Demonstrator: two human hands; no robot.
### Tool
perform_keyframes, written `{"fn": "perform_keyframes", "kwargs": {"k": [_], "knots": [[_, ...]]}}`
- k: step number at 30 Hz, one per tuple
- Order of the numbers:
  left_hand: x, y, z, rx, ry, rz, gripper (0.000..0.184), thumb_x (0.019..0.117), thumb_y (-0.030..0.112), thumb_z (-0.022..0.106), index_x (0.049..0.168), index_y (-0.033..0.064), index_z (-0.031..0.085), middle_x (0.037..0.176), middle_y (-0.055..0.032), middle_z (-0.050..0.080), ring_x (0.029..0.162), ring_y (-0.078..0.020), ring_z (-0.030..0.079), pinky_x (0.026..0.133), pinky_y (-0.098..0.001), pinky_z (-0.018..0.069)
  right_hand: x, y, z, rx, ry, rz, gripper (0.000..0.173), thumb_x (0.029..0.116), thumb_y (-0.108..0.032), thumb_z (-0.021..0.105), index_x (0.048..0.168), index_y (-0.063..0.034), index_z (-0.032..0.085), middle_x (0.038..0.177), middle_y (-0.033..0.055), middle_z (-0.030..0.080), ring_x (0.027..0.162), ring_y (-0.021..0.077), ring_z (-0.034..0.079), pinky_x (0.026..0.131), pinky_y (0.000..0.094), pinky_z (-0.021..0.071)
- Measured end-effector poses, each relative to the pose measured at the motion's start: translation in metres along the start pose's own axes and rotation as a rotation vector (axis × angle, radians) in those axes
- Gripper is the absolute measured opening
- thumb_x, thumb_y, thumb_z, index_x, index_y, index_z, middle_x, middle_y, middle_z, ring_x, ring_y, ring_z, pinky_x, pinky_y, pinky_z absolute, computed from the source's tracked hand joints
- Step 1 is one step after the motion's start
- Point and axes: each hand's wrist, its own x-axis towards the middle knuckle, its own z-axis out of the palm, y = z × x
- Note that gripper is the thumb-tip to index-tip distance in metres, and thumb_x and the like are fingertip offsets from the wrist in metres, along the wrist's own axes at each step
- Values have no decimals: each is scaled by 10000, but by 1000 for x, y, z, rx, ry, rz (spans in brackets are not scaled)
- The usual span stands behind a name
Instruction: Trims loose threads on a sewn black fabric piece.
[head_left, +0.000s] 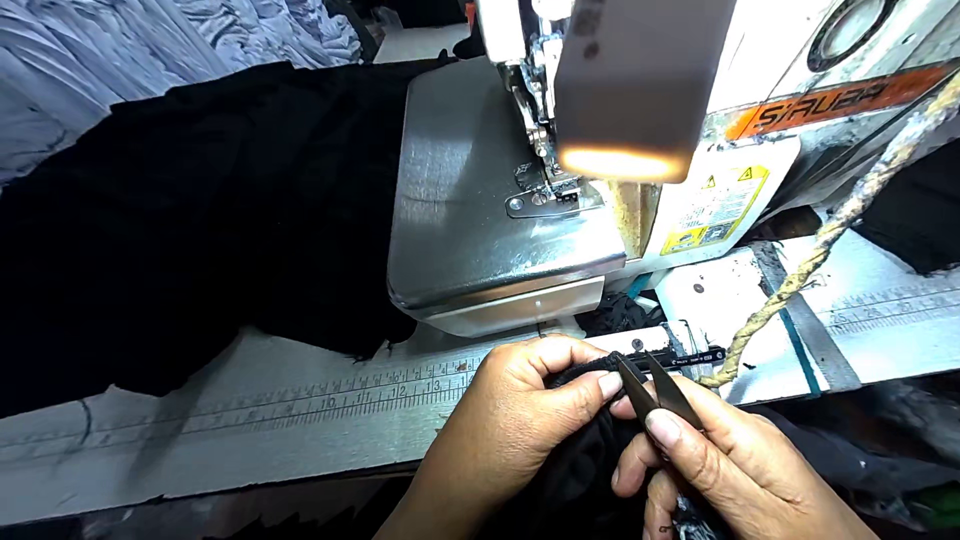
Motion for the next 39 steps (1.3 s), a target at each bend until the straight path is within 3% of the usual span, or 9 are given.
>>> {"fn": "perform_keyframes", "kwargs": {"k": [10,14,19,24,29,39], "knots": [[2,4,1,-3,4,-39,108,852,52,700,831,120,782,736,36,722,681,16,659,630,-137,540,-1,8,1,-81,88,-141,269,1106,-133,405,1182,44,592,851,-17,729,635,-28,651,574,150,554],[3,5,1,-14,-12,-51,124,857,45,684,821,119,777,735,28,722,681,6,662,631,-143,542,-1,4,-2,-121,69,-107,281,1107,-149,410,1180,37,608,807,-20,706,619,-22,638,562,154,545],[2,-1,-3,38,-55,43,162,922,75,639,923,117,796,871,38,734,798,-7,675,717,-156,558,2,-3,-19,-302,12,-42,276,1096,-189,432,1140,-26,649,742,-54,658,591,-35,620,530,137,532],[1,-1,-4,65,-38,25,243,956,93,549,925,127,788,829,61,712,740,17,647,651,-148,533,-4,-4,-35,-499,-4,-29,296,1092,-198,439,1109,-10,667,728,-5,663,590,3,630,549,168,540],[0,0,-5,33,-56,3,272,993,104,515,920,122,777,804,46,711,729,7,654,655,-156,542,-9,-17,-32,-302,-137,-30,311,1108,-163,413,1187,40,634,778,31,691,647,35,650,595,200,546],[0,-3,-5,106,-56,65,287,991,123,509,890,121,777,871,46,722,789,-6,664,704,-162,549,1,-6,-19,-116,-126,57,294,1112,-184,382,1231,-17,592,775,-49,685,628,-2,654,552,176,551]]}}
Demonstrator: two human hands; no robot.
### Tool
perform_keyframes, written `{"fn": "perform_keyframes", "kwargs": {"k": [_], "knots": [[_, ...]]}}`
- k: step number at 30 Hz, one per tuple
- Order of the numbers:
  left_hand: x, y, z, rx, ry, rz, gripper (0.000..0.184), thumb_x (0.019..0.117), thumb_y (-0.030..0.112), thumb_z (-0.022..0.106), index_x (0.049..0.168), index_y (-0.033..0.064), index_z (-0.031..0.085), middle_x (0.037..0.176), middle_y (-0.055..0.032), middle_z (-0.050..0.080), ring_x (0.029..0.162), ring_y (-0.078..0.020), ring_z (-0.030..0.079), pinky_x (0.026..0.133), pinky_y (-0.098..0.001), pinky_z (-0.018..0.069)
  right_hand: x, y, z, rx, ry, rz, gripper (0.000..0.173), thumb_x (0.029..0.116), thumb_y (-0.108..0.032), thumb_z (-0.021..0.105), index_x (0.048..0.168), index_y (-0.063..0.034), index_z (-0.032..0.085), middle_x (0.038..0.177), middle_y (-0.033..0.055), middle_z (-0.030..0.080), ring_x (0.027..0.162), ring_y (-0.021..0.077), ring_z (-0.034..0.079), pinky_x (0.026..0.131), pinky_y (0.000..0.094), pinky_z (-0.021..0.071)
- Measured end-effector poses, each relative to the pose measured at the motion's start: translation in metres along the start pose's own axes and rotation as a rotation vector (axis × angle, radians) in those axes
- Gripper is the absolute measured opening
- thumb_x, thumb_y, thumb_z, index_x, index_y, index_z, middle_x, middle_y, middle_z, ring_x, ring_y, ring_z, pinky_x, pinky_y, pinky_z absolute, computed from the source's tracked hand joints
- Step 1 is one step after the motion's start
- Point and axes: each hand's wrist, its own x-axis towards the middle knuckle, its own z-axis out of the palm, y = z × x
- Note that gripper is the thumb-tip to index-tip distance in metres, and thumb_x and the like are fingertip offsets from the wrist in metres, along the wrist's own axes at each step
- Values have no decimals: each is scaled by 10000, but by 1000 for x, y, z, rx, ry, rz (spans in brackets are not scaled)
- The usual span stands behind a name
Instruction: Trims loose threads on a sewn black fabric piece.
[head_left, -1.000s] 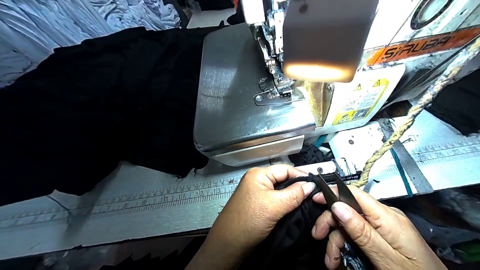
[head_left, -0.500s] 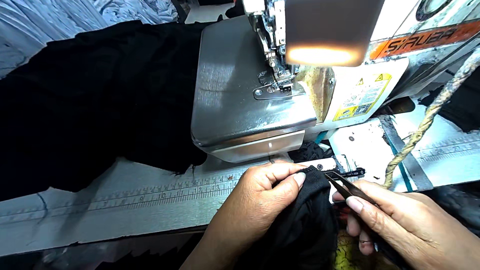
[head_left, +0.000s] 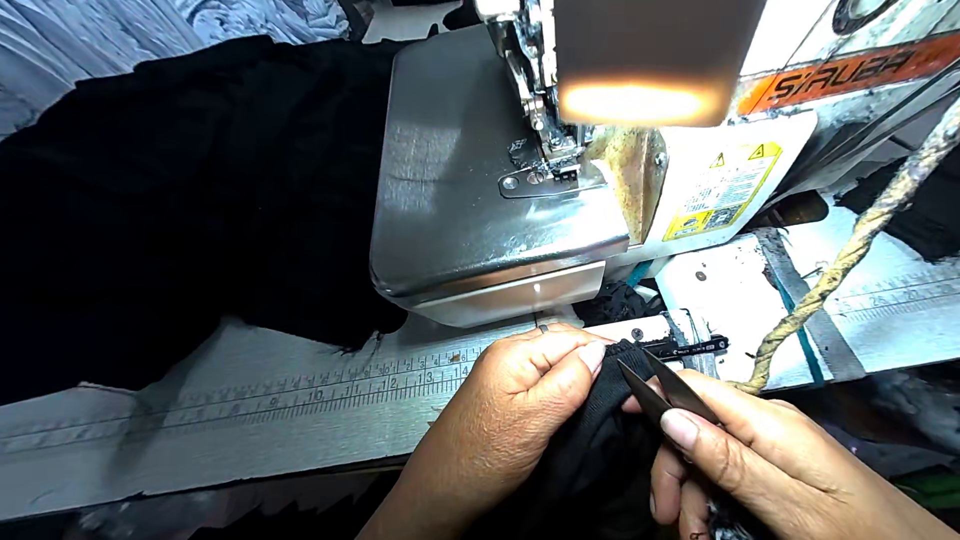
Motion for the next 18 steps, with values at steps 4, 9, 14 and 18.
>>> {"fn": "perform_keyframes", "kwargs": {"k": [4,9,14,18], "knots": [[0,-1,-1,-14,-13,11,291,999,128,505,887,113,773,875,43,719,799,-11,663,713,-161,546,0,-1,-1,109,-19,62,266,1112,-186,369,1230,-54,568,770,-88,680,606,-27,638,510,149,522],[-1,-1,-1,-17,-5,7,284,1001,136,507,900,121,773,849,44,715,777,-5,661,697,-161,547,1,1,-2,128,-25,49,262,1109,-175,372,1218,-57,579,769,-93,678,617,-31,638,532,145,526],[0,-1,0,2,-1,33,288,998,129,505,900,127,775,857,48,716,799,-2,661,710,-154,543,1,1,-3,106,-41,58,270,1110,-190,374,1219,-59,582,773,-94,676,606,-37,629,511,143,518],[0,-1,0,6,-3,45,282,1000,123,509,905,122,775,884,48,723,829,-4,667,739,-155,548,2,0,-3,90,-47,59,272,1110,-193,375,1225,-58,581,776,-94,674,606,-38,627,516,140,517]]}}
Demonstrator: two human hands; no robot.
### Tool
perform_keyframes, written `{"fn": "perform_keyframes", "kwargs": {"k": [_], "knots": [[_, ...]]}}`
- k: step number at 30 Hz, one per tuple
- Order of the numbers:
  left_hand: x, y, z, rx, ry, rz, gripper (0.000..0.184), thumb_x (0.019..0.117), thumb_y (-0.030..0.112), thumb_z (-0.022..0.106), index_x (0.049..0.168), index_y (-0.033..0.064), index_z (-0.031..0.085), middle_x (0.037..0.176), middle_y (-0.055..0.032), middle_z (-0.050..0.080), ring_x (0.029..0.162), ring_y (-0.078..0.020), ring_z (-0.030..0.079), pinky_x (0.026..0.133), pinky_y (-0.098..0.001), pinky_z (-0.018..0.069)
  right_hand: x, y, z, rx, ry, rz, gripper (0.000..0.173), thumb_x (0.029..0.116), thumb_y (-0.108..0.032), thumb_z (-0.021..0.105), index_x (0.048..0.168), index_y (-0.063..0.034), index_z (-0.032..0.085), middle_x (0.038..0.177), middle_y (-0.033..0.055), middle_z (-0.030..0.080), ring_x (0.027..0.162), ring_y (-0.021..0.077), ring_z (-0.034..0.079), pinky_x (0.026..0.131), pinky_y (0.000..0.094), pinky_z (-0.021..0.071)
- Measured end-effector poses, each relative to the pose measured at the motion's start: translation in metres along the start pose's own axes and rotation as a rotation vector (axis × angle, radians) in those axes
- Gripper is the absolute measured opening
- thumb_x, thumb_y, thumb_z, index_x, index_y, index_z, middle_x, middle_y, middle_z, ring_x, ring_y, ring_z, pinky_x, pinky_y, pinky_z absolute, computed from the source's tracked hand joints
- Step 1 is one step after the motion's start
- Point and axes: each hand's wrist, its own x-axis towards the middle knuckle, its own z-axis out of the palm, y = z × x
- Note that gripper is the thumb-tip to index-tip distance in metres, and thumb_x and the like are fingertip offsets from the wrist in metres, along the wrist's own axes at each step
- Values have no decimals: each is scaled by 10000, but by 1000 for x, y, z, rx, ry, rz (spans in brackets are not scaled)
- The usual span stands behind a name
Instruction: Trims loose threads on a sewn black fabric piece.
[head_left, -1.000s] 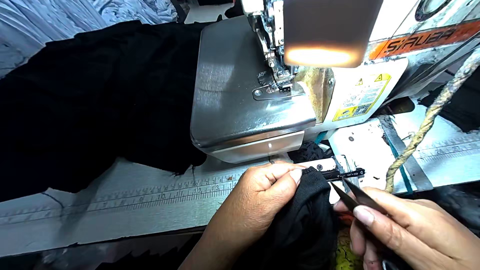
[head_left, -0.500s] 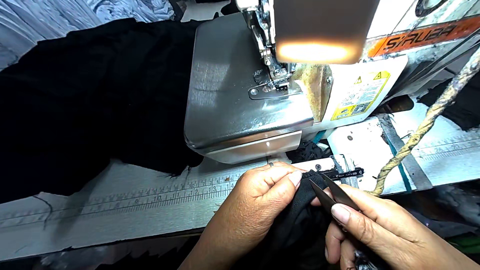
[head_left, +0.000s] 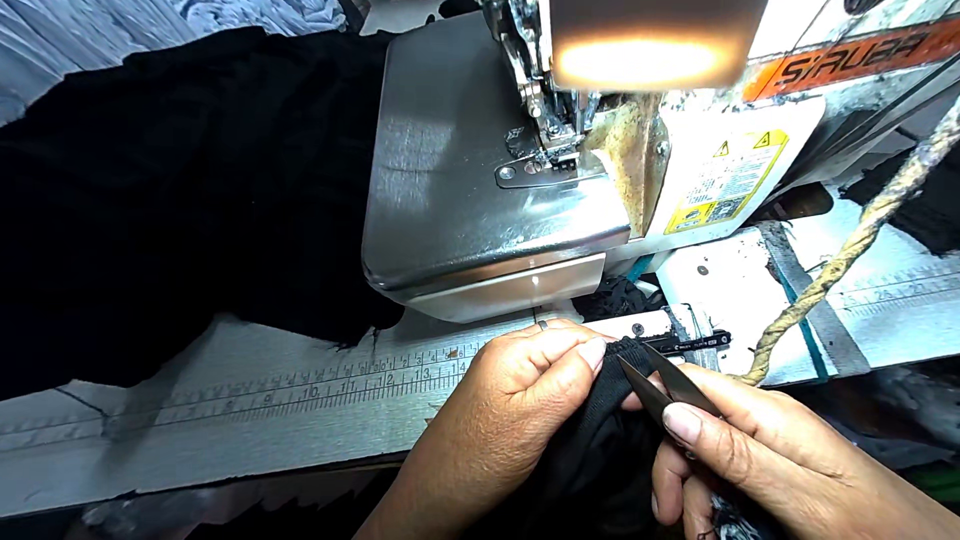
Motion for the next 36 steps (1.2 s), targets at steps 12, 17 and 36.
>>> {"fn": "perform_keyframes", "kwargs": {"k": [12,17,36], "knots": [[-1,-2,2,78,24,50,280,994,127,514,910,121,782,906,58,721,855,-4,667,752,-154,547,2,-1,-2,34,-17,38,254,1107,-192,377,1215,-80,578,766,-103,675,583,-48,616,493,129,505],[-2,-1,6,121,61,85,286,982,120,520,852,128,775,886,64,717,843,4,664,737,-143,543,3,0,3,48,16,25,252,1108,-203,381,1177,-91,596,745,-108,660,575,-47,614,493,127,510],[-1,-6,2,94,-68,149,246,1041,245,517,969,131,724,1151,47,667,1031,-28,635,862,-185,542,9,17,15,279,38,-106,252,1117,-254,381,1086,-123,594,716,-108,654,572,-32,634,501,134,544]]}}
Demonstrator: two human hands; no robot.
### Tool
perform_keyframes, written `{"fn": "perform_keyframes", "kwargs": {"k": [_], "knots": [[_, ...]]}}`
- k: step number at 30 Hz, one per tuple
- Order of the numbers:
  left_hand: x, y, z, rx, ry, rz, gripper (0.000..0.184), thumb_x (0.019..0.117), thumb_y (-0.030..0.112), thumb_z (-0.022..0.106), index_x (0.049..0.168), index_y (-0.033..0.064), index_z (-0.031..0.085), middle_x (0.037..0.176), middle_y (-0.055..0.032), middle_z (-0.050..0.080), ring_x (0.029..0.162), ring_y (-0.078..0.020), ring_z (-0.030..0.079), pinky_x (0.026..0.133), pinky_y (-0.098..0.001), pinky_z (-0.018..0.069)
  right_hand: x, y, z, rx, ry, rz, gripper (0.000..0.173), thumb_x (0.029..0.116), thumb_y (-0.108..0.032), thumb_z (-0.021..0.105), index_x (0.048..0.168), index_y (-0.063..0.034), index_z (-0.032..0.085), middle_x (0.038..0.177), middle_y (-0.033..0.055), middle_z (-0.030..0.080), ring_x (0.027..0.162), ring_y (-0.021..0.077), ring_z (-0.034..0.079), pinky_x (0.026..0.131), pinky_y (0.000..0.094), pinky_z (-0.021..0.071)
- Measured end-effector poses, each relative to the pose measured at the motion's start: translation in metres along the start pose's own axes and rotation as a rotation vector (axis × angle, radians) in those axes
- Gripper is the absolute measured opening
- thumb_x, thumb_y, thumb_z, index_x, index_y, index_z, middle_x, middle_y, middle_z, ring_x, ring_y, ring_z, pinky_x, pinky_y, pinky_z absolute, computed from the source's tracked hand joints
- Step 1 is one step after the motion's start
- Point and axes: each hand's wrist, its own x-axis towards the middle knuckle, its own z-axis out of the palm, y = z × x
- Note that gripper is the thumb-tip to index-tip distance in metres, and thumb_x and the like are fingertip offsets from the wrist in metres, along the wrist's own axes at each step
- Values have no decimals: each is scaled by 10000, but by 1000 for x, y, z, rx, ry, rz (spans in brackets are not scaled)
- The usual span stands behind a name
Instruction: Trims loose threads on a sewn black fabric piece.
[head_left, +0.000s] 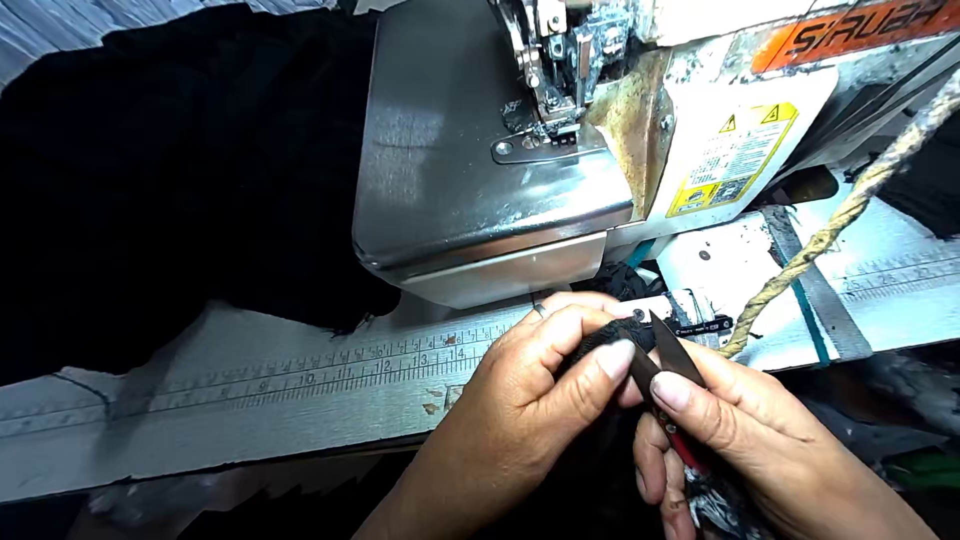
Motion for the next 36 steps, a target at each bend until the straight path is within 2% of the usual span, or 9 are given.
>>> {"fn": "perform_keyframes", "kwargs": {"k": [2,3,4,5,8,11,14,24,36], "knots": [[1,-2,-4,-34,-63,17,230,1027,240,525,1039,118,720,1381,22,607,1200,-42,597,976,-212,519,1,-4,-3,167,-85,85,238,1115,-250,372,1098,-135,579,725,-97,674,576,-35,639,500,120,527],[0,-2,-5,-78,-73,9,228,1029,226,534,1084,108,721,1345,23,641,1165,-35,617,959,-207,525,2,-5,-4,241,-117,111,239,1116,-243,363,1101,-135,575,727,-84,685,575,-30,648,492,117,525],[0,-3,-5,-141,-62,6,222,1031,199,551,1127,91,721,1163,19,702,979,-19,658,843,-178,554,2,-5,-5,298,-137,131,243,1115,-237,357,1097,-135,577,723,-75,692,571,-23,654,483,120,525],[0,-3,-3,-167,-42,5,169,1031,192,561,1050,98,700,952,28,703,818,-5,656,731,-152,554,3,-6,-4,320,-139,137,247,1112,-231,354,1090,-137,582,715,-76,691,566,-20,655,477,122,526],[-2,-1,2,-131,39,-12,145,1022,147,558,949,104,677,789,31,647,700,-14,625,643,-144,535,2,1,3,111,-20,-2,248,1114,-224,373,1074,-113,591,713,-102,664,574,-35,635,505,125,535],[-3,2,12,-31,178,-37,141,992,133,585,898,125,690,751,51,647,678,-10,626,614,-141,528,4,23,11,-337,187,-343,323,1116,-277,399,1032,-44,606,702,-61,629,590,-51,614,536,113,538],[-2,6,17,38,236,-72,149,963,114,603,857,137,706,737,68,651,671,3,621,602,-135,514,5,36,11,-552,298,-532,361,1116,-295,394,1014,-18,602,703,4,639,617,-27,625,578,114,535],[-1,6,17,114,211,-54,156,967,120,590,852,138,694,716,80,626,661,16,604,585,-124,493,6,37,10,-550,324,-537,346,1115,-305,397,993,-48,594,702,-15,622,613,-36,616,570,103,531],[3,15,21,139,248,-152,161,962,111,604,833,154,690,681,84,612,618,17,582,537,-133,457,6,43,7,-742,426,-664,292,1107,-309,427,1066,-71,592,759,2,641,675,-18,637,632,109,540]]}}
